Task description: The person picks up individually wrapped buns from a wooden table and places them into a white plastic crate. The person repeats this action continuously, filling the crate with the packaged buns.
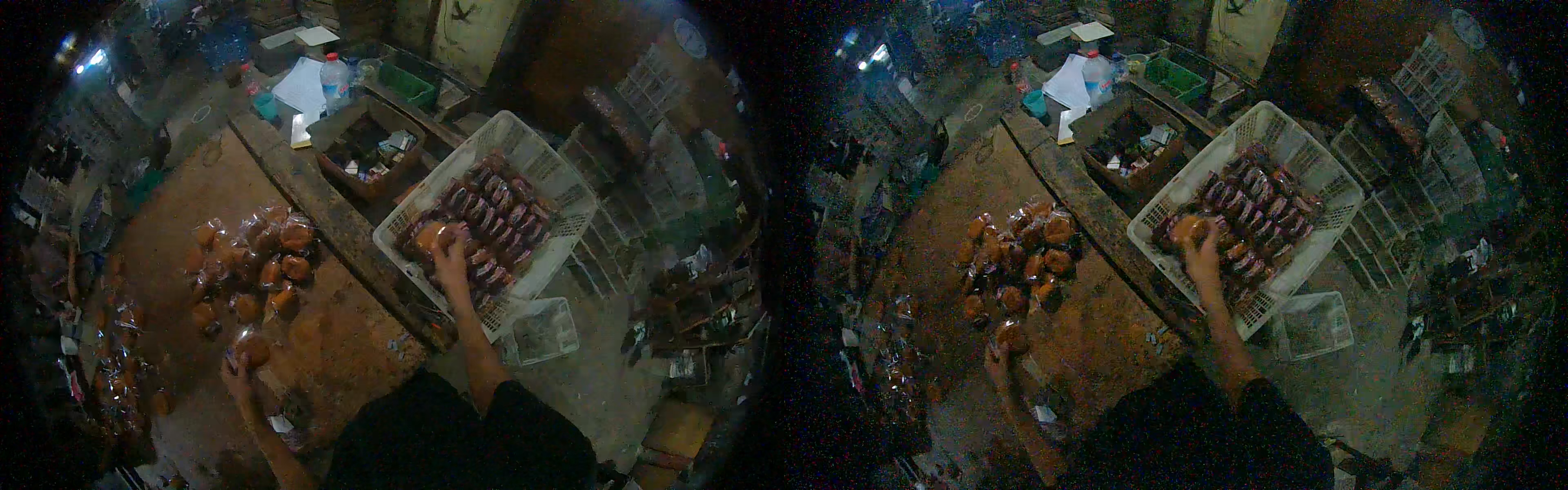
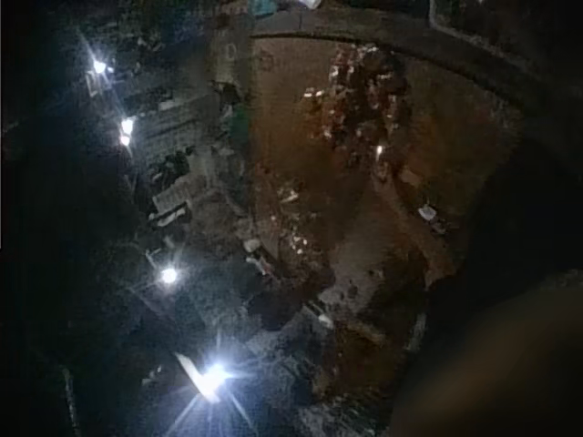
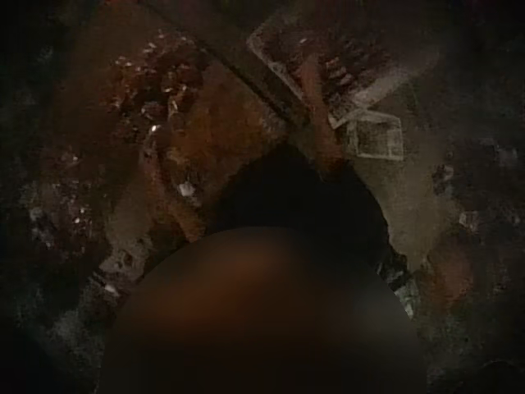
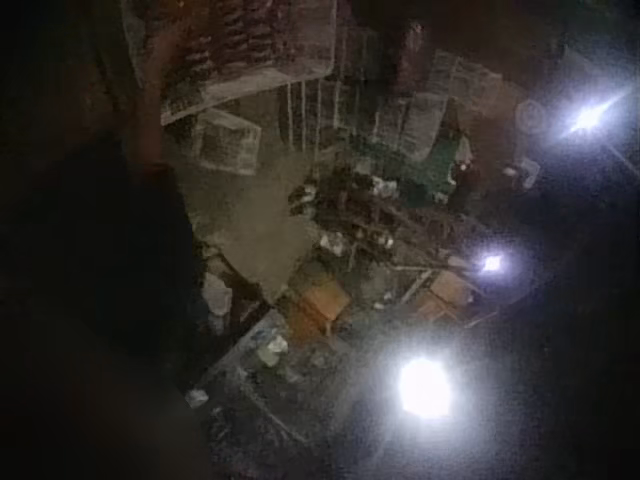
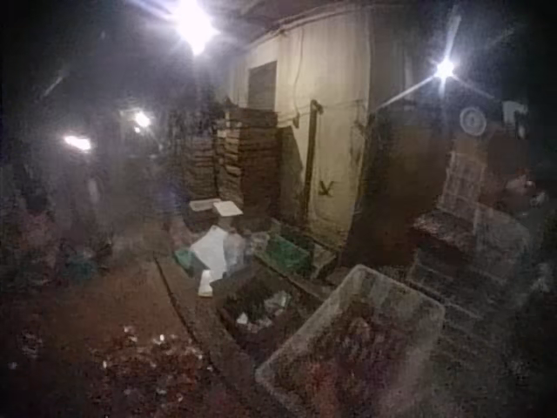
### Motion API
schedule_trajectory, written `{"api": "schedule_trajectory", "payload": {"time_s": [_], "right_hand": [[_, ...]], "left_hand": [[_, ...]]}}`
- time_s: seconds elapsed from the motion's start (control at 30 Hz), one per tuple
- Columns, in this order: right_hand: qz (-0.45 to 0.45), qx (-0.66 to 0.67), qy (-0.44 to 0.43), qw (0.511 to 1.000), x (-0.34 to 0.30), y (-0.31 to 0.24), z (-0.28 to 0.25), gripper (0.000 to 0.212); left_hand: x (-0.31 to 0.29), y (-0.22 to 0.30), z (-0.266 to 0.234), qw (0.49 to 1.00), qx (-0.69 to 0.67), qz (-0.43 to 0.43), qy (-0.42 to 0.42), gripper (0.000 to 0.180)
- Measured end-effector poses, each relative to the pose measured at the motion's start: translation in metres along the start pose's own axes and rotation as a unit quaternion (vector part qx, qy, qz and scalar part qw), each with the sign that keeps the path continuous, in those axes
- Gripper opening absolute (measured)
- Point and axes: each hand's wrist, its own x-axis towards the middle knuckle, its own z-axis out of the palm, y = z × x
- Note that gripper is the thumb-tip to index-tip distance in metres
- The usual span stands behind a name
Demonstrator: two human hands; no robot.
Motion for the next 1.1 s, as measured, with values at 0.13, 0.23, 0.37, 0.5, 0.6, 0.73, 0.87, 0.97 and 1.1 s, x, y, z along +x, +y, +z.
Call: {"api": "schedule_trajectory", "payload": {"time_s": [0.13,0.23,0.37,0.5,0.6,0.73,0.87,0.97,1.1], "right_hand": [[-0.022,-0.227,-0.12,0.966,-0.018,-0.007,-0.023,0.053],[-0.09,-0.235,-0.088,0.964,-0.023,-0.041,-0.039,0.052],[0.007,0.028,-0.316,0.948,-0.04,-0.073,-0.034,0.052],[0.068,0.077,-0.319,0.942,-0.019,-0.061,-0.055,0.052],[0.067,0.061,-0.188,0.978,0.041,-0.035,-0.084,0.055],[0.013,-0.051,-0.11,0.993,0.107,-0.009,-0.093,0.055],[0.027,0.016,-0.195,0.98,0.134,0.005,-0.064,0.055],[-0.003,-0.095,-0.21,0.973,0.131,0.014,-0.051,0.053],[-0.073,-0.25,-0.176,0.949,0.112,0.024,-0.044,0.049]], "left_hand": [[-0.024,0.068,0.071,0.995,-0.074,-0.009,-0.065,0.048],[-0.036,0.113,0.126,0.979,-0.11,0.041,-0.168,0.045],[-0.049,0.162,0.205,0.944,-0.079,0.063,-0.316,0.042],[-0.052,0.196,0.27,0.923,-0.108,0.168,-0.33,0.046],[-0.038,0.206,0.298,0.895,0.141,0.31,-0.288,0.054],[-0.045,0.196,0.35,0.818,0.241,0.458,-0.251,0.06],[-0.041,0.178,0.386,0.787,0.281,0.482,-0.266,0.061],[-0.023,0.167,0.39,0.764,0.232,0.503,-0.33,0.056],[-0.01,0.164,0.386,0.761,0.158,0.505,-0.375,0.046]]}}
